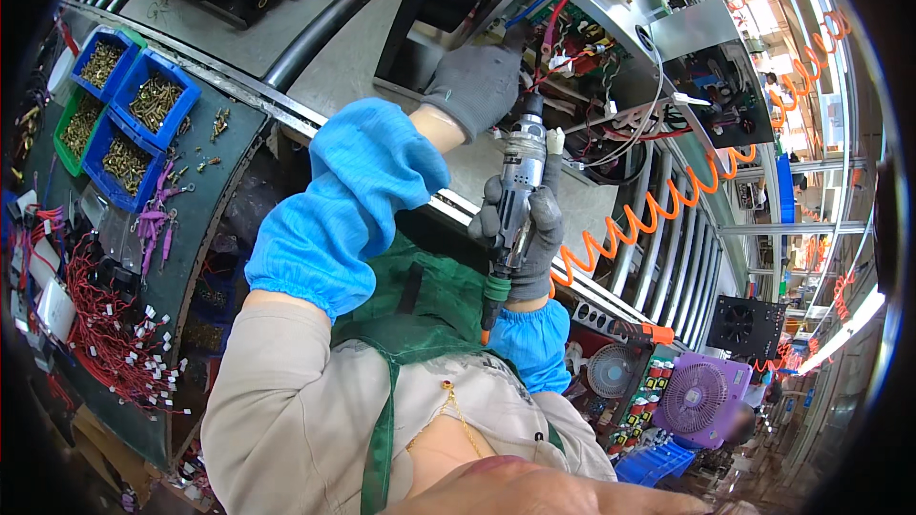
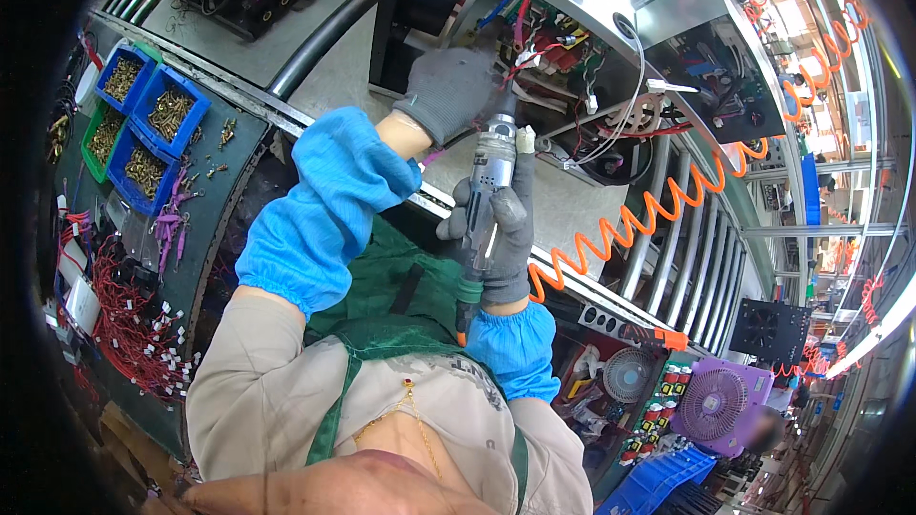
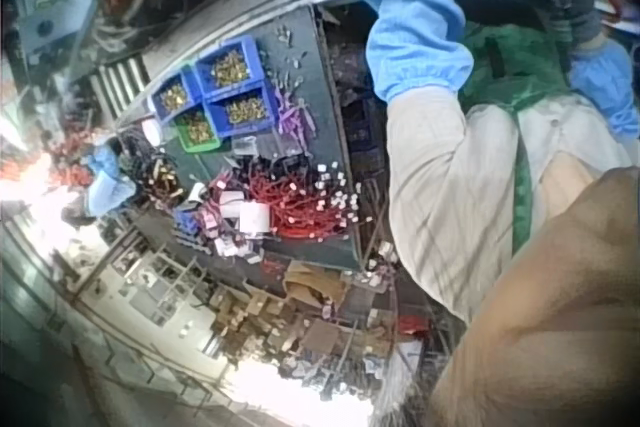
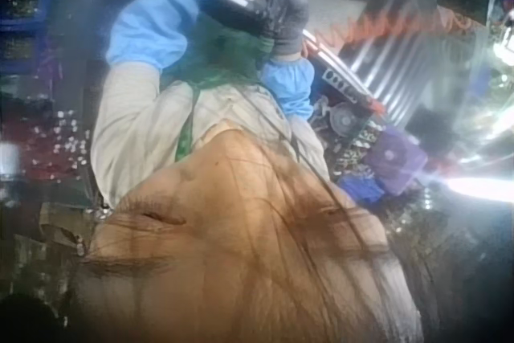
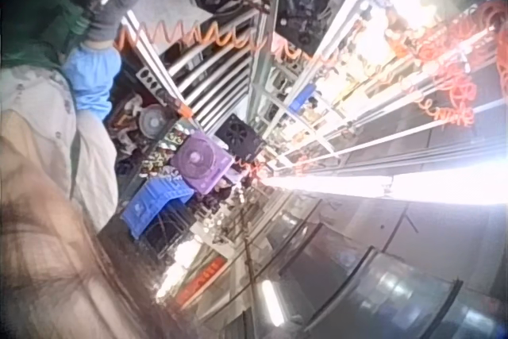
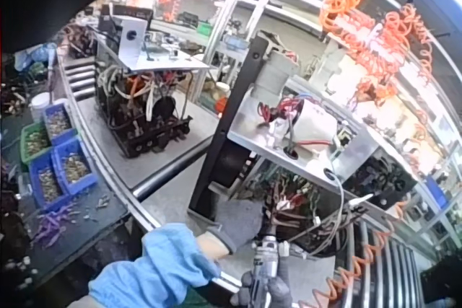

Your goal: Assemble internal components of an electronic device on a factory production line.

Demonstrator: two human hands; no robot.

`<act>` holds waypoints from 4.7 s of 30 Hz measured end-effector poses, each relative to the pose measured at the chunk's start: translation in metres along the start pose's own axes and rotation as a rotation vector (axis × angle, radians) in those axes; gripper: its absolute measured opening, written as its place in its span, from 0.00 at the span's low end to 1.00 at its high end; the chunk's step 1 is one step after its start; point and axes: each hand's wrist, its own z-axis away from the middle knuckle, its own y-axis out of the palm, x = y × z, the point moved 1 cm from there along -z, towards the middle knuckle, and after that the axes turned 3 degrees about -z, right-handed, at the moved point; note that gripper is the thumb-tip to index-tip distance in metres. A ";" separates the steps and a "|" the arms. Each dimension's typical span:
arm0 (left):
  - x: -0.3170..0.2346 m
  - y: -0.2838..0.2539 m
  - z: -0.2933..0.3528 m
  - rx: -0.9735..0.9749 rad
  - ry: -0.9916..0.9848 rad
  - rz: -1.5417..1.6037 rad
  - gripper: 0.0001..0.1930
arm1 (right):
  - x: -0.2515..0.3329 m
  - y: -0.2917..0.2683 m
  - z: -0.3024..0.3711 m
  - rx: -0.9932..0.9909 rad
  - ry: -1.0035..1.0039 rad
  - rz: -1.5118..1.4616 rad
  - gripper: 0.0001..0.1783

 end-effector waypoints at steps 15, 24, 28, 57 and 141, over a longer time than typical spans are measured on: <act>0.003 -0.002 0.006 0.035 -0.027 0.128 0.35 | -0.026 0.016 -0.004 0.040 -0.048 -0.147 0.38; 0.006 0.005 0.001 0.077 -0.027 0.121 0.29 | -0.022 0.025 -0.004 0.008 -0.057 -0.046 0.41; 0.009 0.009 0.001 0.031 -0.032 0.119 0.30 | -0.016 0.031 -0.005 -0.114 -0.048 0.146 0.42; 0.005 0.001 0.002 0.073 -0.008 0.162 0.34 | -0.007 0.023 -0.005 -0.076 -0.059 0.173 0.42; 0.066 0.021 0.074 0.118 -0.623 1.876 0.09 | -0.008 -0.019 0.065 -0.048 0.359 0.236 0.57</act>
